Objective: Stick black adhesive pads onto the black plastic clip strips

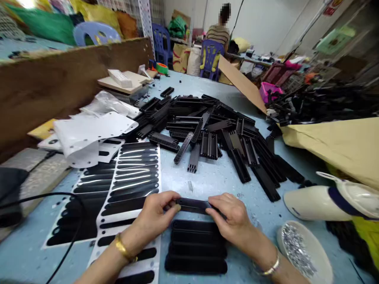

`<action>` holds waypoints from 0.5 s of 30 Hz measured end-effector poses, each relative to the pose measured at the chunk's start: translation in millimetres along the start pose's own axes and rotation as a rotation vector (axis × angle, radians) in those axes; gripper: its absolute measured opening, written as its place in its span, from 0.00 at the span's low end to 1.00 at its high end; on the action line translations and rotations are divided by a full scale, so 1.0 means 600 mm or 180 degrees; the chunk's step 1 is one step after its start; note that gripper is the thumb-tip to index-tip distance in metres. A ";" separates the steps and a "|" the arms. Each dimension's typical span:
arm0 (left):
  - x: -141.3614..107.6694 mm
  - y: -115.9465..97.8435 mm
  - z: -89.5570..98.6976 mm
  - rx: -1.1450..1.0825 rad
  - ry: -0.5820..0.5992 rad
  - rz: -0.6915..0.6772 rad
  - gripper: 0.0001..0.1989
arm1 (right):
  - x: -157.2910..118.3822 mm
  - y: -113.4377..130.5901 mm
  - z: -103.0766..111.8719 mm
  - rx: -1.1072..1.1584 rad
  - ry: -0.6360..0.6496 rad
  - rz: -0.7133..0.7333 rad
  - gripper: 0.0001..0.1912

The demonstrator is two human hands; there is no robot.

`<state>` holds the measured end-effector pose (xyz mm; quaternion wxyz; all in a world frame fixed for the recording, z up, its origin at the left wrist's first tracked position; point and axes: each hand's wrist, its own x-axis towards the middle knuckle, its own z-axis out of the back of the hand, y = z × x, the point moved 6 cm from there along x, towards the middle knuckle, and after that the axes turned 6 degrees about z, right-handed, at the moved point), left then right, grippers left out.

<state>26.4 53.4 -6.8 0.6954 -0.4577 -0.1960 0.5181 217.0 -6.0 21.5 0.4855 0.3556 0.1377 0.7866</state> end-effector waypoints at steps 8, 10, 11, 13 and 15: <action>-0.007 -0.012 0.005 -0.0097 0.0140 -0.0031 0.10 | -0.006 -0.004 0.017 0.0308 -0.0225 -0.0181 0.08; -0.005 -0.013 0.004 -0.0118 0.0162 0.0003 0.10 | -0.007 -0.005 0.019 0.0309 -0.0275 -0.0160 0.08; -0.005 -0.013 0.003 -0.0131 0.0176 0.0021 0.10 | -0.008 -0.006 0.020 0.0296 -0.0282 -0.0147 0.08; -0.005 -0.014 0.002 -0.0160 0.0204 0.0049 0.09 | -0.008 -0.004 0.020 0.0276 -0.0278 -0.0120 0.08; -0.005 -0.015 0.002 -0.0188 0.0211 0.0061 0.09 | -0.007 -0.002 0.020 0.0271 -0.0266 -0.0106 0.08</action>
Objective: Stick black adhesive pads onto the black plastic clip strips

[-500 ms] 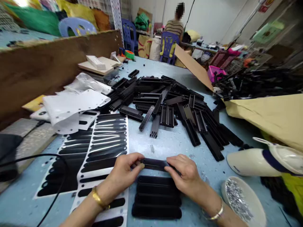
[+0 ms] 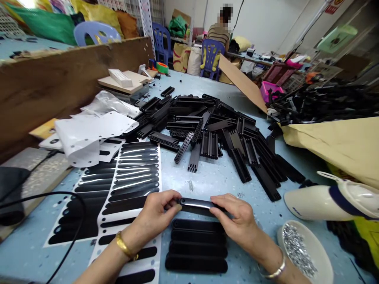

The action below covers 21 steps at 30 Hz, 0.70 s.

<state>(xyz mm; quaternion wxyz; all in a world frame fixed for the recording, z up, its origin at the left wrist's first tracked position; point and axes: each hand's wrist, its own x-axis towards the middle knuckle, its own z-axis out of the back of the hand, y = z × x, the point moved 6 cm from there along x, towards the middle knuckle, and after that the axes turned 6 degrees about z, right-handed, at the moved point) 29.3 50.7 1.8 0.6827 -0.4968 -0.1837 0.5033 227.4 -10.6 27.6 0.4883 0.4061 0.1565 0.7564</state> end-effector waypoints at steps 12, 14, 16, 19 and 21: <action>0.000 0.006 -0.002 -0.0013 0.0032 0.0030 0.08 | -0.001 0.000 -0.009 -0.0048 0.0102 -0.0030 0.07; 0.000 0.007 -0.003 -0.0040 0.0045 0.0026 0.09 | -0.001 0.000 -0.010 -0.0050 0.0116 -0.0018 0.07; 0.000 0.007 -0.004 -0.0078 0.0053 0.0035 0.09 | -0.001 0.000 -0.010 -0.0056 0.0115 -0.0012 0.07; 0.002 0.007 -0.003 -0.0095 0.0052 0.0088 0.10 | -0.002 -0.001 -0.010 -0.0081 0.0090 0.0004 0.07; 0.002 0.007 -0.003 -0.0080 0.0045 0.0116 0.10 | -0.003 -0.001 -0.009 -0.0096 0.0082 0.0003 0.07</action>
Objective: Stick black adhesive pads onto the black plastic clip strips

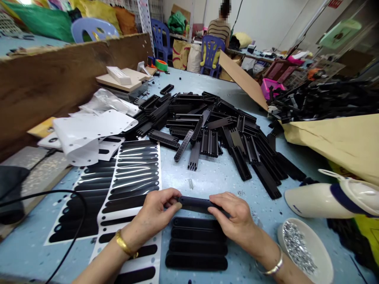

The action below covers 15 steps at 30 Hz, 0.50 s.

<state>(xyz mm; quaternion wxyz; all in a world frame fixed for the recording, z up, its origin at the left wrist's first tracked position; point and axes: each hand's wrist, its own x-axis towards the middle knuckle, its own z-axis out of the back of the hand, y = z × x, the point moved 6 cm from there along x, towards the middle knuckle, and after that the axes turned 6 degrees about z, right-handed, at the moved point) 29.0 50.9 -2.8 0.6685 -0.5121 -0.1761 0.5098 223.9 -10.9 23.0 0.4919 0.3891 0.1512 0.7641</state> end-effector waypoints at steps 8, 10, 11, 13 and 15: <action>-0.001 -0.002 0.002 0.0080 -0.0037 -0.0008 0.10 | -0.002 0.000 0.001 -0.0052 -0.0045 -0.0016 0.07; -0.001 -0.003 0.003 0.0068 -0.0050 -0.0015 0.09 | -0.001 0.002 0.003 -0.0051 -0.0090 0.0008 0.07; -0.001 -0.003 0.003 0.0067 -0.0045 -0.0016 0.09 | -0.001 0.003 0.004 -0.0042 -0.0106 0.0026 0.07; -0.002 -0.005 0.003 0.0075 -0.0043 -0.0018 0.09 | -0.001 0.004 0.007 -0.0025 -0.0128 0.0050 0.08; -0.003 -0.006 0.003 0.0085 -0.0043 -0.0014 0.09 | 0.000 0.006 0.010 -0.0029 -0.0140 0.0067 0.08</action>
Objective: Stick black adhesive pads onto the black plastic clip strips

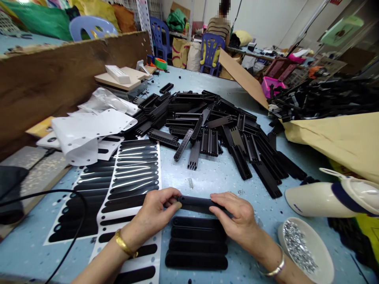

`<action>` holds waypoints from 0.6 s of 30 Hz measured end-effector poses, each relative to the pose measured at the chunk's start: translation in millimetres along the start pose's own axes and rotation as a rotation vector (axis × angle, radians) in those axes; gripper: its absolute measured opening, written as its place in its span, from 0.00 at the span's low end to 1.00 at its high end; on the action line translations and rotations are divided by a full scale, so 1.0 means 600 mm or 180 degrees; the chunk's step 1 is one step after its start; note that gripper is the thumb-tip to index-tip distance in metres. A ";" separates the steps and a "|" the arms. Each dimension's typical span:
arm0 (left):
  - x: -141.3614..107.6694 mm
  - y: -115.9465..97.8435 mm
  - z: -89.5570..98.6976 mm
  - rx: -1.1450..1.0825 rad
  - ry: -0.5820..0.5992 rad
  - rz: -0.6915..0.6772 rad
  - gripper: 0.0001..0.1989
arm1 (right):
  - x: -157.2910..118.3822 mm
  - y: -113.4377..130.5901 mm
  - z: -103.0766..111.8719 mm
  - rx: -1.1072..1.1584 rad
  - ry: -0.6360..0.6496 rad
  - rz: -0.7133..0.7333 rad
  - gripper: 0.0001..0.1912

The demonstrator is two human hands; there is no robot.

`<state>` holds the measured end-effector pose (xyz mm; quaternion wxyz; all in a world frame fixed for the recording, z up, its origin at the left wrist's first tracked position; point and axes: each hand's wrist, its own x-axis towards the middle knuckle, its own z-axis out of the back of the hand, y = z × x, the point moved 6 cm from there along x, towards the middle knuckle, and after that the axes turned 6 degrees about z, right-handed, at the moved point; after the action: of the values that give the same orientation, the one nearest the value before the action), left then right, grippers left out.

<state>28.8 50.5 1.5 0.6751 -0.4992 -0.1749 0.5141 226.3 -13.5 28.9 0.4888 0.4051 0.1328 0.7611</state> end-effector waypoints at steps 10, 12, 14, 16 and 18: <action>0.001 -0.003 0.000 0.0010 0.0015 0.0013 0.09 | 0.002 -0.002 -0.005 -0.0004 0.0077 -0.0057 0.08; 0.001 -0.004 0.001 0.0005 0.0004 0.0007 0.09 | 0.002 -0.003 -0.006 -0.0001 0.0108 -0.0072 0.08; 0.001 -0.004 0.001 0.0014 -0.0024 -0.0007 0.09 | 0.002 -0.003 -0.007 -0.0008 0.0121 -0.0074 0.08; 0.001 -0.004 0.001 0.0017 -0.0038 -0.0020 0.09 | 0.002 -0.003 -0.008 -0.0021 0.0126 -0.0075 0.08; 0.001 -0.003 0.000 0.0020 -0.0048 -0.0027 0.09 | 0.002 -0.003 -0.009 -0.0033 0.0140 -0.0092 0.08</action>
<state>29.9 51.0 2.9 0.6775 -0.4926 -0.1805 0.5156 223.3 -10.6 24.7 0.4988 0.3838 0.1454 0.7633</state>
